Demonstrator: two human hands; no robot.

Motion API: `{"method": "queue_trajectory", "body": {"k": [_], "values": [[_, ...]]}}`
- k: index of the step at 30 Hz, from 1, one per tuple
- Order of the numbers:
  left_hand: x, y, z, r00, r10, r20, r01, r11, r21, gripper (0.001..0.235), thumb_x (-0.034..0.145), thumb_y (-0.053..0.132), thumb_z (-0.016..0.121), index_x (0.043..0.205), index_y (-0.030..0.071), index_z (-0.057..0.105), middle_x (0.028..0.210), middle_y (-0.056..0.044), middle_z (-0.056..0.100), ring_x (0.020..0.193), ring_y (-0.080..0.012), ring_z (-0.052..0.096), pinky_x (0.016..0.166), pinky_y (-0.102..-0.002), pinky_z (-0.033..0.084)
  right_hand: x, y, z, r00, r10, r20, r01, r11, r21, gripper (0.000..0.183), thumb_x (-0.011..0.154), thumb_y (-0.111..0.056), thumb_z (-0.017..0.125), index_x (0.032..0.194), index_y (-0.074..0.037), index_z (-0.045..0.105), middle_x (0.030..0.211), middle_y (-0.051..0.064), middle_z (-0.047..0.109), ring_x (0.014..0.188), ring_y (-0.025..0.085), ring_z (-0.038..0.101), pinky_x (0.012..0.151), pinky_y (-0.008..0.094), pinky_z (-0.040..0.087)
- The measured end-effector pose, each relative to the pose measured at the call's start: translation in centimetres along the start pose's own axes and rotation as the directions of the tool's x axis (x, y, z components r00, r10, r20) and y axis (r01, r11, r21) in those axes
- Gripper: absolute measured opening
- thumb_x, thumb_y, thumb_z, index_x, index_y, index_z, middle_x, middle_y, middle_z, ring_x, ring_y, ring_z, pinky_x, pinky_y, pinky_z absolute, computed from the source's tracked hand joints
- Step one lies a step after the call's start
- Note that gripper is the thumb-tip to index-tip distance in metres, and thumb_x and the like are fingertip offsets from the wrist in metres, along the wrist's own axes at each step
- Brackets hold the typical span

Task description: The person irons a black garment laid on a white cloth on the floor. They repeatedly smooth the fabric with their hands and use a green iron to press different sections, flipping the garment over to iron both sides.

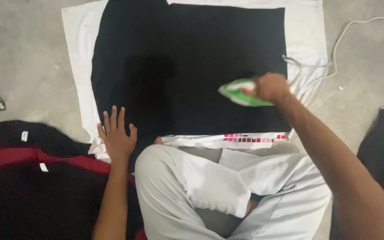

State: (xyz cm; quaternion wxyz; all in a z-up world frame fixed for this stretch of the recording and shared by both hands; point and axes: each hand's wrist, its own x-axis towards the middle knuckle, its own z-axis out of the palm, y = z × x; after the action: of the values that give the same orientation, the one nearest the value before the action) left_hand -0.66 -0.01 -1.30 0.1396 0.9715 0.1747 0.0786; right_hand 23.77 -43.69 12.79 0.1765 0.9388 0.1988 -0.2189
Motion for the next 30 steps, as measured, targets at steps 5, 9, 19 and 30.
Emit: {"method": "queue_trajectory", "body": {"k": [5, 9, 19, 30], "values": [[-0.2, -0.6, 0.0, 0.999, 0.043, -0.009, -0.042, 0.999, 0.031, 0.066, 0.097, 0.037, 0.054, 0.162, 0.026, 0.048, 0.170, -0.006, 0.042, 0.157, -0.0368, 0.036, 0.121, -0.066, 0.024, -0.3, 1.3, 0.7, 0.998, 0.062, -0.024, -0.061, 0.996, 0.071, 0.083, 0.098, -0.081, 0.039, 0.115, -0.011, 0.080, 0.102, 0.023, 0.081, 0.101, 0.041, 0.079, 0.091, 0.051, 0.061], [-0.5, -0.6, 0.2, 0.999, 0.005, -0.039, -0.006, 1.000, -0.027, 0.066, 0.096, 0.037, 0.053, 0.161, 0.027, 0.050, 0.169, -0.007, 0.044, 0.156, -0.0397, 0.036, 0.121, -0.069, 0.023, -2.9, 1.8, 2.6, 0.990, -0.101, 0.095, 0.111, 0.987, -0.114, 0.077, 0.092, -0.087, 0.033, 0.117, -0.028, 0.077, 0.106, 0.009, 0.083, 0.099, 0.028, 0.081, 0.092, 0.041, 0.063], [0.3, -0.2, 0.8, 0.997, 0.016, -0.074, -0.014, 0.999, 0.033, 0.064, 0.097, 0.038, 0.052, 0.160, 0.025, 0.051, 0.170, -0.005, 0.042, 0.157, -0.0374, 0.036, 0.120, -0.068, 0.026, -3.0, -1.2, 1.3, 0.997, 0.037, 0.062, -0.040, 0.999, 0.037, 0.081, 0.094, -0.083, 0.040, 0.121, -0.018, 0.079, 0.107, 0.019, 0.082, 0.104, 0.036, 0.079, 0.094, 0.047, 0.062], [-0.1, -0.4, 0.0, 0.998, 0.010, -0.054, -0.009, 1.000, 0.019, 0.067, 0.097, 0.037, 0.054, 0.162, 0.024, 0.047, 0.171, -0.007, 0.040, 0.156, -0.0380, 0.036, 0.120, -0.069, 0.027, -1.3, -11.2, -4.9, 0.997, -0.074, -0.034, 0.076, 0.993, 0.087, 0.075, 0.097, -0.078, 0.042, 0.115, -0.016, 0.081, 0.101, 0.018, 0.082, 0.098, 0.036, 0.079, 0.089, 0.048, 0.062]]}}
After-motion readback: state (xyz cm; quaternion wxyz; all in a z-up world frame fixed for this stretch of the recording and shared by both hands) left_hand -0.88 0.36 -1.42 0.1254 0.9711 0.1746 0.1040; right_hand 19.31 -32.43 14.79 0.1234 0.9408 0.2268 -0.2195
